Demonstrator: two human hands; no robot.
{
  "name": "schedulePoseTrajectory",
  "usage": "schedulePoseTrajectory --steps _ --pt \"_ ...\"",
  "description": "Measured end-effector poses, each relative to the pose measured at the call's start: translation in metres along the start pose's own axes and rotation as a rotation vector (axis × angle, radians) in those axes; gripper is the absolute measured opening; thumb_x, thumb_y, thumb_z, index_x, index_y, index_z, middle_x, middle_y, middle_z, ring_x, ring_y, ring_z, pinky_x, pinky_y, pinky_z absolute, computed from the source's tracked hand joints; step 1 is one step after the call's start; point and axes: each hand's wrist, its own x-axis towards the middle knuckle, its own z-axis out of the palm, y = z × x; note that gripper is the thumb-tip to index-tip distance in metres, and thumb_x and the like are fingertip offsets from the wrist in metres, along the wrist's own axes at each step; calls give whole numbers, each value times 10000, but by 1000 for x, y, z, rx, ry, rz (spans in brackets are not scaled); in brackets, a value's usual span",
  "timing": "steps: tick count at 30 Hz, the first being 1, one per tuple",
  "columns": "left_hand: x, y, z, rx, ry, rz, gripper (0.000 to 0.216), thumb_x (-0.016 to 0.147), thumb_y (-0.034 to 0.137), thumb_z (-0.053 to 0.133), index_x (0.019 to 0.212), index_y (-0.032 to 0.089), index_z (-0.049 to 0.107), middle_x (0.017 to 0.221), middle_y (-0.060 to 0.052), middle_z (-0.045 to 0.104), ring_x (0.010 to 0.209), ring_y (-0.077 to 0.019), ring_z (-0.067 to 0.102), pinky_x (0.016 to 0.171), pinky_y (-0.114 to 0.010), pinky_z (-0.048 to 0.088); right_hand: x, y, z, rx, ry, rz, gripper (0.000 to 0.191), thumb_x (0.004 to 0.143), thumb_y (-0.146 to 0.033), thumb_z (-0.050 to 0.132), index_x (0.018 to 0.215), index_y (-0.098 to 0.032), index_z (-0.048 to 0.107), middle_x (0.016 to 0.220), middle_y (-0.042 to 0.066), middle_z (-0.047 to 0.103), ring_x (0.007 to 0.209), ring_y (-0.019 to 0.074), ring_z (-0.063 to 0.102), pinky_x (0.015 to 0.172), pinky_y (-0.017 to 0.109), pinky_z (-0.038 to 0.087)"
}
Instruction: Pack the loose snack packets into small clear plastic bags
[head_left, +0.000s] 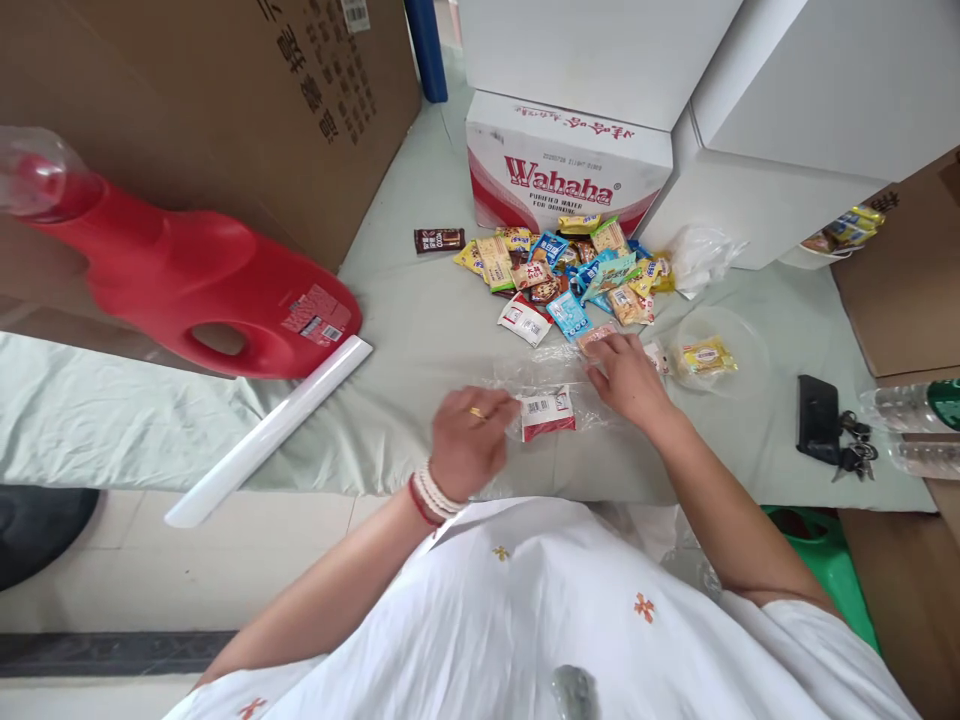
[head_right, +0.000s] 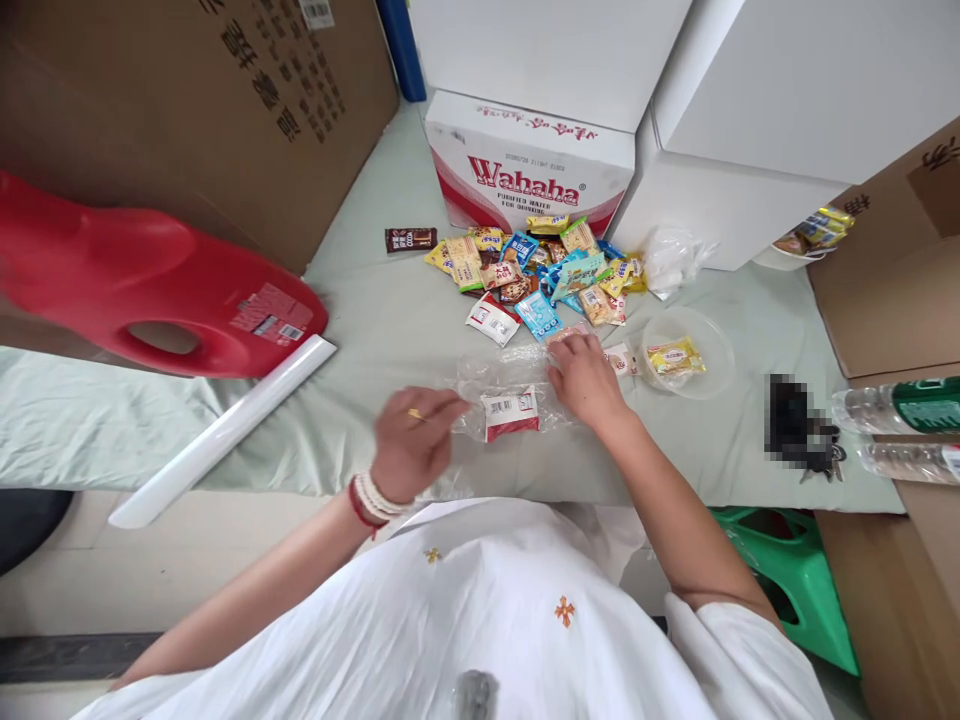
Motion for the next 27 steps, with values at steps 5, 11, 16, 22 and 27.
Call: schedulePoseTrajectory --steps 5,11,16,22,27 --pt "5 23 50 72 -397 -19 505 896 70 486 1346 234 645 1409 -78 670 1096 -283 614 872 -451 460 56 -26 21 -56 -141 -203 516 951 -188 567 1459 -106 532 1392 205 581 1339 331 420 1129 450 333" --pt "0 18 64 128 -434 -7 486 964 97 433 1379 240 641 1468 -53 634 1070 -285 605 871 -467 455 70 -25 22 -33 -279 -116 275 927 -168 568 1146 -114 726 1036 156 730 1087 285 604 885 330 423" --pt "0 19 65 87 -418 -13 472 956 88 447 1346 233 671 1427 -76 664 1070 -289 624 862 -466 471 27 -29 -2 25 -291 -308 295 985 -188 507 1194 -181 715 1019 89 724 930 222 636 778 279 393" --pt "-21 -4 63 -356 -326 -88 388 913 114 448 1109 218 766 1062 -87 784 961 -240 689 879 -416 542 -37 -36 29 18 -362 -407 459 1038 -185 434 1447 -329 585 1018 62 643 905 199 572 725 260 393" --pt "-24 -34 53 -480 36 -514 370 841 165 481 1119 224 720 1014 -53 744 915 -210 680 860 -384 558 -51 -34 53 114 -305 -378 520 1032 -131 386 1468 -351 563 1053 61 599 983 208 512 816 274 429"
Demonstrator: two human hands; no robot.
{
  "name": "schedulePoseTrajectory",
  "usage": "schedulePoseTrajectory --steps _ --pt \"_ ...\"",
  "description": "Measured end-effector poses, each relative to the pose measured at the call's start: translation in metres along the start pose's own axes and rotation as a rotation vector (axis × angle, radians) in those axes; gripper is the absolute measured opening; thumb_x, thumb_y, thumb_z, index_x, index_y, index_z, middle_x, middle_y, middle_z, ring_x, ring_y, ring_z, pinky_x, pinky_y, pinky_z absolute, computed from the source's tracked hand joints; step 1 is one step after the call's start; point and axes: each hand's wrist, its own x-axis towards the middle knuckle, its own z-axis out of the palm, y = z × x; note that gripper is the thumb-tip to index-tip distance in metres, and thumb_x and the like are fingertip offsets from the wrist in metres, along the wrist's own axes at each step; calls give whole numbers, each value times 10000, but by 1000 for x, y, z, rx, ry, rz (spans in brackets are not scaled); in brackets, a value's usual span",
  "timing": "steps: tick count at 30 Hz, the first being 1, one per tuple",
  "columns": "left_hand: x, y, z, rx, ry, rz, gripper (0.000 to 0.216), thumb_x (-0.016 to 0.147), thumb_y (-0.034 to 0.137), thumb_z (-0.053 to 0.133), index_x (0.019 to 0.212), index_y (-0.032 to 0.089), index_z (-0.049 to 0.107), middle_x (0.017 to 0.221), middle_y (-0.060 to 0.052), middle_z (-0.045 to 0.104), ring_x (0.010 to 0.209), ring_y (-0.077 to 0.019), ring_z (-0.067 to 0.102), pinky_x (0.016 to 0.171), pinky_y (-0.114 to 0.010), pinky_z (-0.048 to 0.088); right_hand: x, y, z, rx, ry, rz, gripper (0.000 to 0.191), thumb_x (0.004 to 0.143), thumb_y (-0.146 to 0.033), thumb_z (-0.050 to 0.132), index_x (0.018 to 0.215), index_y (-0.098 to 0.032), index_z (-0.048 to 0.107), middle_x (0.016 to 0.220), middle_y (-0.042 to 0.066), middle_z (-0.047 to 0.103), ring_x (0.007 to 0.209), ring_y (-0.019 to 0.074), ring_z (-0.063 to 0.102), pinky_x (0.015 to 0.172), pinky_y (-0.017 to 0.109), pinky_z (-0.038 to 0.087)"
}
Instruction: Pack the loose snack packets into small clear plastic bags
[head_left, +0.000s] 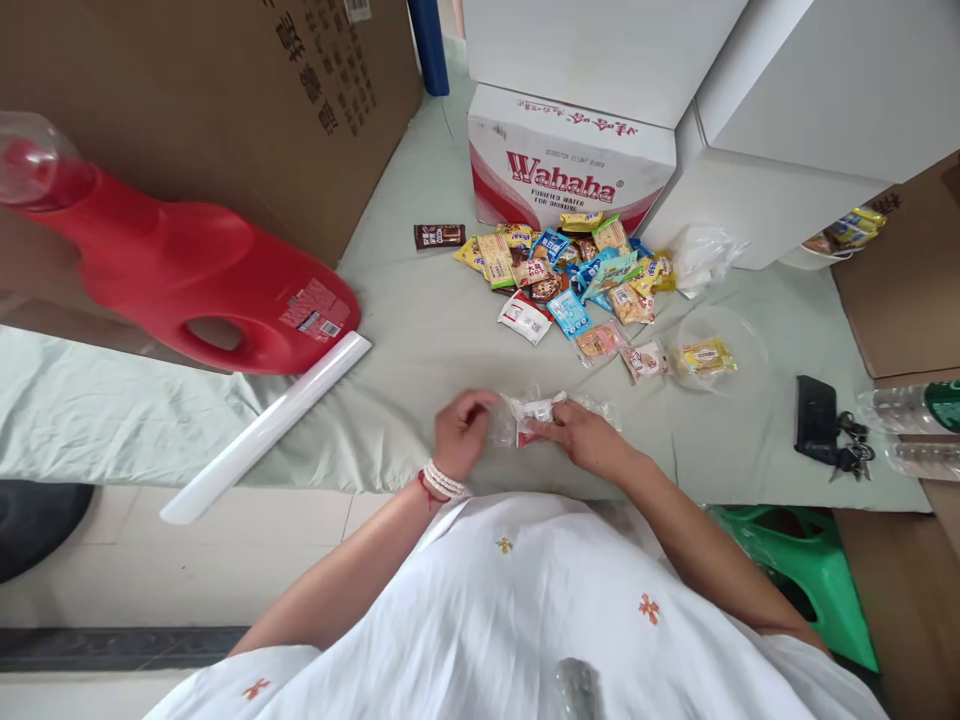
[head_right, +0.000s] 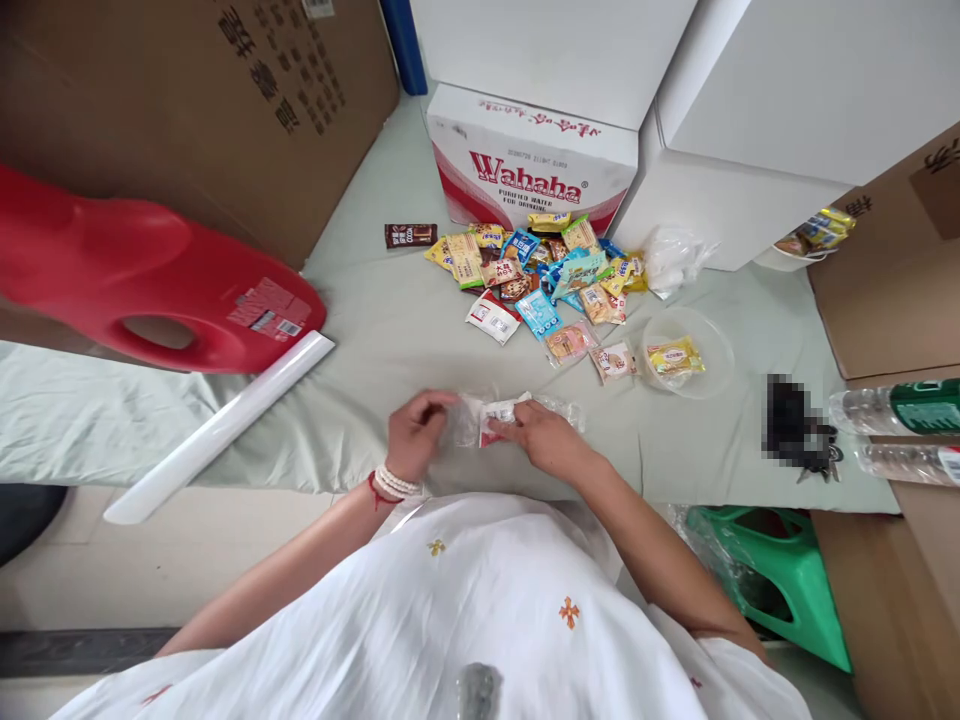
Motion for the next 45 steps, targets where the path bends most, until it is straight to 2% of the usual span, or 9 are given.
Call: schedulePoseTrajectory --steps 2,5,9,14,19,27,35,41,45 --pt "18 1 -5 82 103 -36 550 760 209 593 1309 202 631 1211 -98 694 1102 -268 633 968 -455 531 0 0 1 36 23 7 525 1031 -124 392 1463 -366 568 1052 58 586 971 205 505 816 272 422" --pt "41 7 -12 88 -148 131 509 714 235 667 1221 211 690 1299 -116 663 1325 -322 516 1122 -528 437 -1 0 0 42 35 16 526 1038 -132 401 1462 -397 565 1043 53 565 951 200 495 782 261 400" --pt "36 6 -35 -67 -362 218 205 791 194 542 614 243 633 782 -71 669 1108 -275 637 1016 -474 528 -3 1 3 57 37 52 500 1035 -150 422 1430 -407 590 1033 46 545 908 192 477 723 247 373" --pt "9 -9 -62 -12 -230 92 252 886 273 476 657 225 571 799 -57 642 854 -231 651 802 -422 585 -4 1 11 94 69 70 521 1023 -138 445 1452 -406 567 1032 42 524 886 187 463 749 253 379" --pt "10 3 -34 291 40 -37 364 921 452 576 1173 199 644 1291 -156 620 1270 -350 519 1073 -583 437 -3 -7 8 51 87 55 520 994 -71 430 1364 -370 641 1053 61 523 968 210 459 804 273 397" --pt "13 57 -15 82 -432 -192 231 869 371 593 710 203 606 612 23 605 579 -145 539 574 -267 426 -4 -8 12 87 114 10 486 962 -28 397 1204 -285 731 1000 64 523 928 209 453 847 320 439" --pt "21 78 58 298 -408 -32 340 933 137 462 1066 208 767 1029 -82 703 881 -206 661 765 -323 502 -31 0 17 368 295 -70 376 1016 -183 433 1293 -242 679 1262 108 618 1143 236 543 1007 405 484" --pt "8 85 64 649 -243 25 465 959 242 556 1420 299 588 1250 -113 597 1110 -279 598 863 -379 481 -39 16 27 90 686 623 408 969 -357 583 1327 -176 656 1259 179 595 1195 343 498 1021 522 461" --pt "14 79 59 707 -124 -57 580 839 422 743 1346 183 593 1359 -189 557 1330 -381 465 1036 -493 421 -35 17 28 32 635 692 287 910 -307 636 1156 -174 697 1399 195 502 1307 384 427 1044 524 437"
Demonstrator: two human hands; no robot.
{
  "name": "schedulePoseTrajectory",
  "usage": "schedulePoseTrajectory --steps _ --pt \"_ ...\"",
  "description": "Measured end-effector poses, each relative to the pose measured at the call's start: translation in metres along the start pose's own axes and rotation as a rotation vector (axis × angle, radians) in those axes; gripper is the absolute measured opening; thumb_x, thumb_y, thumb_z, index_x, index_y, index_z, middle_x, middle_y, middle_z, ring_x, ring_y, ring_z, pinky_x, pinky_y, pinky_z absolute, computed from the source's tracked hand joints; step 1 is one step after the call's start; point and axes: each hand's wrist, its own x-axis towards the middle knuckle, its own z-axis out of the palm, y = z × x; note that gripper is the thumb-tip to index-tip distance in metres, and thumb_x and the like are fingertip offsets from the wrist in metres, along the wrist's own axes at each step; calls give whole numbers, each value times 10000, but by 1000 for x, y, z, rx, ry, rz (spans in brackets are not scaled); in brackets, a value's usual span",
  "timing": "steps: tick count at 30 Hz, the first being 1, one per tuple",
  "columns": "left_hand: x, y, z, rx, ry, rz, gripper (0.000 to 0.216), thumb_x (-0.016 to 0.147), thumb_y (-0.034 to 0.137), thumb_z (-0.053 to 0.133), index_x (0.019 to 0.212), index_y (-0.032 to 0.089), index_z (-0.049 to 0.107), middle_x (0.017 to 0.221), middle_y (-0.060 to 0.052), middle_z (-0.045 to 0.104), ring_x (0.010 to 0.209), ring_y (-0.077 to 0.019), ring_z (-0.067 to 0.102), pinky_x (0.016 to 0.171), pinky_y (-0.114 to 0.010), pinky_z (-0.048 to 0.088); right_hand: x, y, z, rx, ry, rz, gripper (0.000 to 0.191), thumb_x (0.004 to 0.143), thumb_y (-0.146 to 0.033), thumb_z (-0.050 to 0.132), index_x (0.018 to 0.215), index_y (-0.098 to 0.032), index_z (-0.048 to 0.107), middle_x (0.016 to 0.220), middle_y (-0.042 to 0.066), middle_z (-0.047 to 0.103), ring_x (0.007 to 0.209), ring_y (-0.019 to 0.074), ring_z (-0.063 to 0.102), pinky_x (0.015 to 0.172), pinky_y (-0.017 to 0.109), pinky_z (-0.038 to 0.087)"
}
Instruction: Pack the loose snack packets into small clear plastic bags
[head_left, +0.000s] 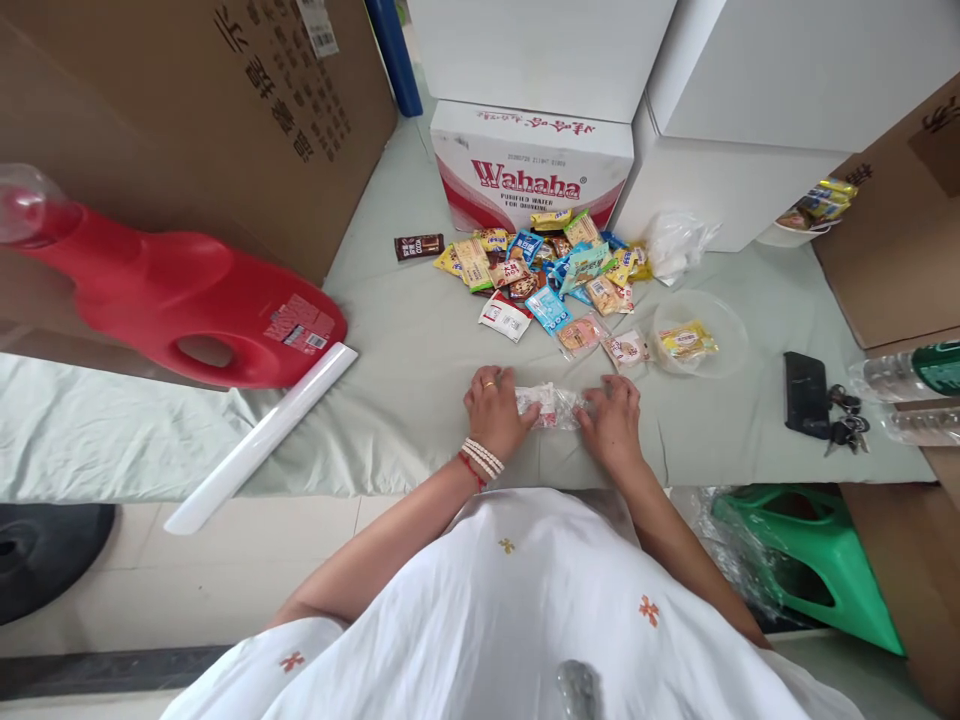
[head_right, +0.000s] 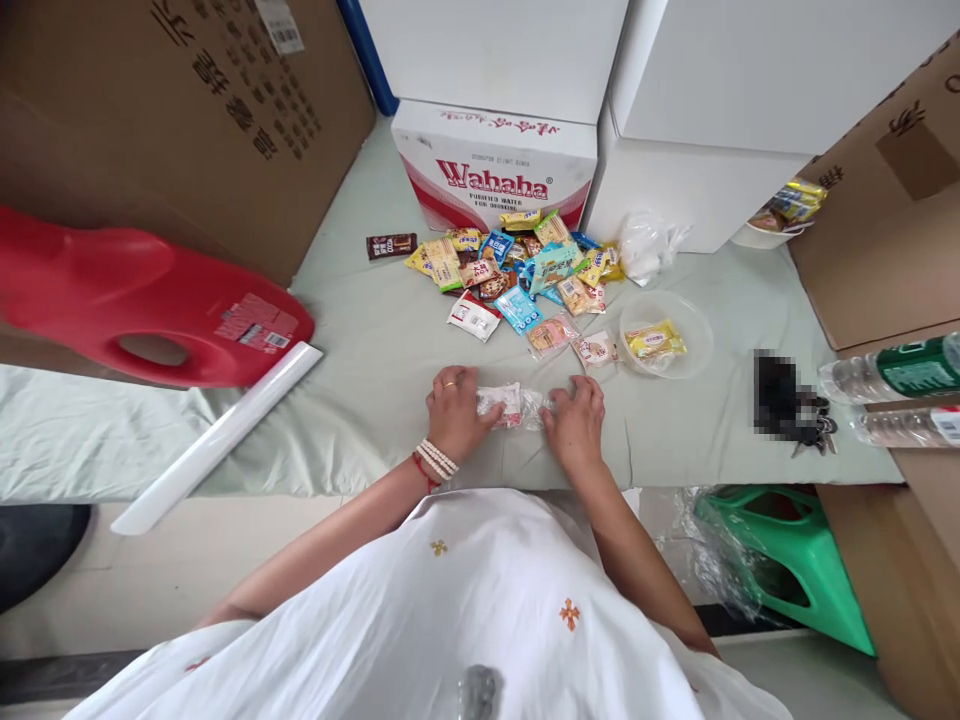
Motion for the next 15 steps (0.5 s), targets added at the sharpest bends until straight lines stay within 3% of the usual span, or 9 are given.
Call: schedulePoseTrajectory --steps 2,4,6,8,11,15 --pt "3 -2 1 2 -85 11 425 858 461 709 1165 176 644 1247 -174 610 1255 -372 531 983 -470 455 2 -9 -2 92 -48 -11 197 949 -275 554 1065 -193 691 1275 169 569 1129 312 550 946 443 489" --pt "5 1 4 -27 -147 20 348 895 442 652 1118 175 620 1165 -156 623 1091 -338 615 869 -426 493 5 -23 -5 220 -101 -76 201 976 -260 494 1050 -206 672 1089 126 618 951 256 592 858 386 506" --pt "5 4 7 -93 -155 5 283 904 329 610 1131 163 581 1147 -157 614 969 -305 640 791 -398 497 6 -38 -6 353 -161 -212 214 994 -252 463 1048 -213 666 985 96 626 925 239 600 854 366 511" --pt "4 5 9 -224 -137 -7 245 840 207 614 1076 159 568 1102 -149 611 952 -294 631 795 -397 497 7 -47 -6 479 -199 -326 235 1018 -266 446 1081 -213 667 1020 101 638 993 233 608 903 367 518" --pt "1 2 6 -651 -175 -23 275 718 174 674 967 185 557 983 -83 612 943 -267 616 816 -394 513 4 -46 -7 610 -197 -350 298 1034 -380 491 1233 -211 635 1198 135 624 1138 242 597 1005 409 509" --pt "-7 2 -10 -1337 -345 -59 539 687 229 744 1191 215 554 1106 -42 614 863 -182 650 821 -378 548 -6 -30 -11 666 -227 -316 435 986 -454 594 1351 -219 579 1329 154 598 1219 267 582 1041 445 500"
